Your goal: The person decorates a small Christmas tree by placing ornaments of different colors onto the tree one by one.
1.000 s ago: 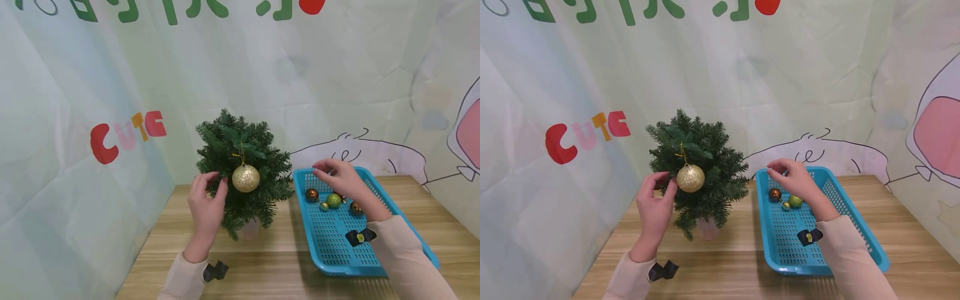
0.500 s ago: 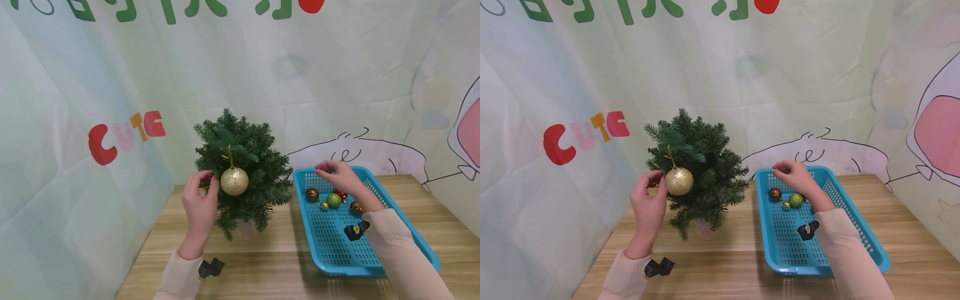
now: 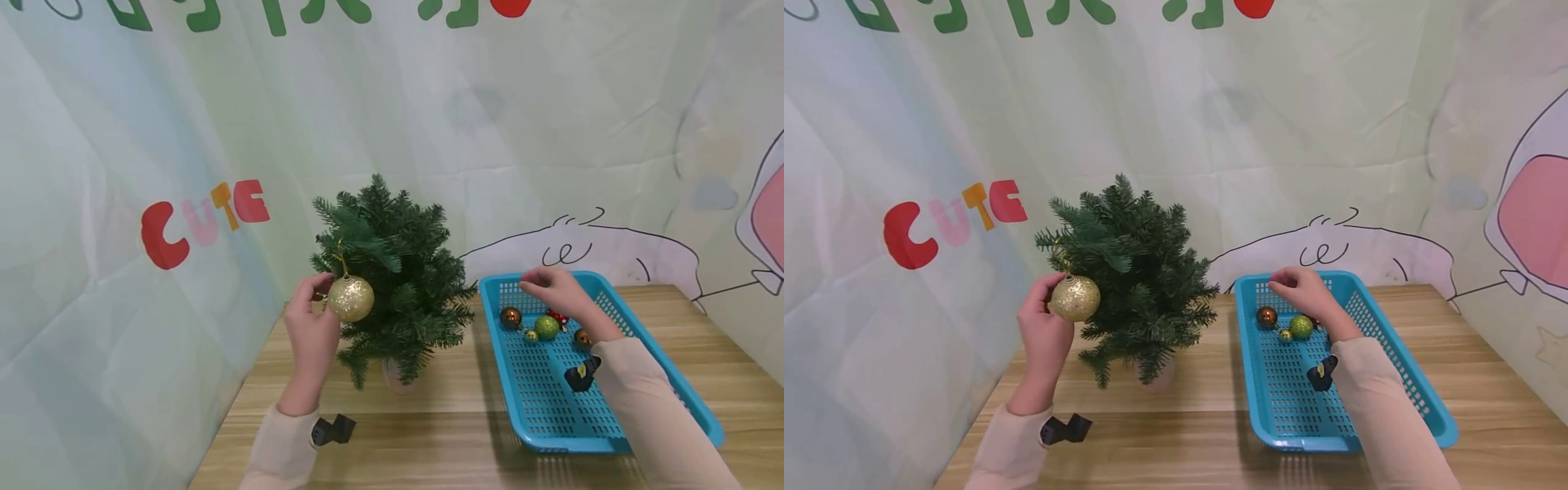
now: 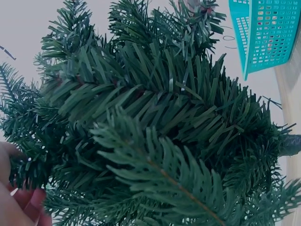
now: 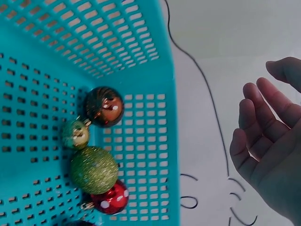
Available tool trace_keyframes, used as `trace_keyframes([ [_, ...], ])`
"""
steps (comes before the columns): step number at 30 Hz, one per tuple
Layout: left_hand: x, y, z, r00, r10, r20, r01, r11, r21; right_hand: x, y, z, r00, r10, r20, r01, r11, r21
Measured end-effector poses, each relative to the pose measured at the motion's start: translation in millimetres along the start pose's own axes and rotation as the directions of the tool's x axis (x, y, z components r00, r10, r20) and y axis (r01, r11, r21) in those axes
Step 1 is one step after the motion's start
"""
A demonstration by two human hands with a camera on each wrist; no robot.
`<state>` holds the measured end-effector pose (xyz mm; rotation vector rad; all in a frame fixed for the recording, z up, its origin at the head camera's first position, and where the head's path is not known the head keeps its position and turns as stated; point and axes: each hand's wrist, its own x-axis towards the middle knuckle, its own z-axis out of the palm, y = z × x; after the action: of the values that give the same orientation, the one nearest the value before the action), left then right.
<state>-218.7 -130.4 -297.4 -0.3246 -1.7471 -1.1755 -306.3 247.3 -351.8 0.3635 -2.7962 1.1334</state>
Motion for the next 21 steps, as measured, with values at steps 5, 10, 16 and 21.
trace_keyframes([
  [5, 0.5, 3.2, -0.7, 0.999, -0.034, 0.004, 0.034, 0.999, 0.024, 8, 17, 0, 0.999, 0.021, 0.030, -0.021, 1.000, -0.001],
  [10, 0.4, 4.5, -0.6, 1.000, -0.009, -0.004, 0.010, 0.998, 0.058, 14, 38, 1, 0.999, 0.027, 0.047, -0.025, 0.999, -0.031],
  [16, -0.7, 6.2, -0.2, 0.999, -0.043, -0.025, 0.045, 0.995, 0.090, 18, 65, 0, 0.996, 0.076, 0.048, -0.074, 0.997, -0.036],
  [21, -2.7, 8.8, 0.0, 0.995, -0.095, -0.039, 0.099, 0.988, 0.119, 21, 81, -3, 0.985, 0.138, 0.099, -0.135, 0.990, -0.039],
])
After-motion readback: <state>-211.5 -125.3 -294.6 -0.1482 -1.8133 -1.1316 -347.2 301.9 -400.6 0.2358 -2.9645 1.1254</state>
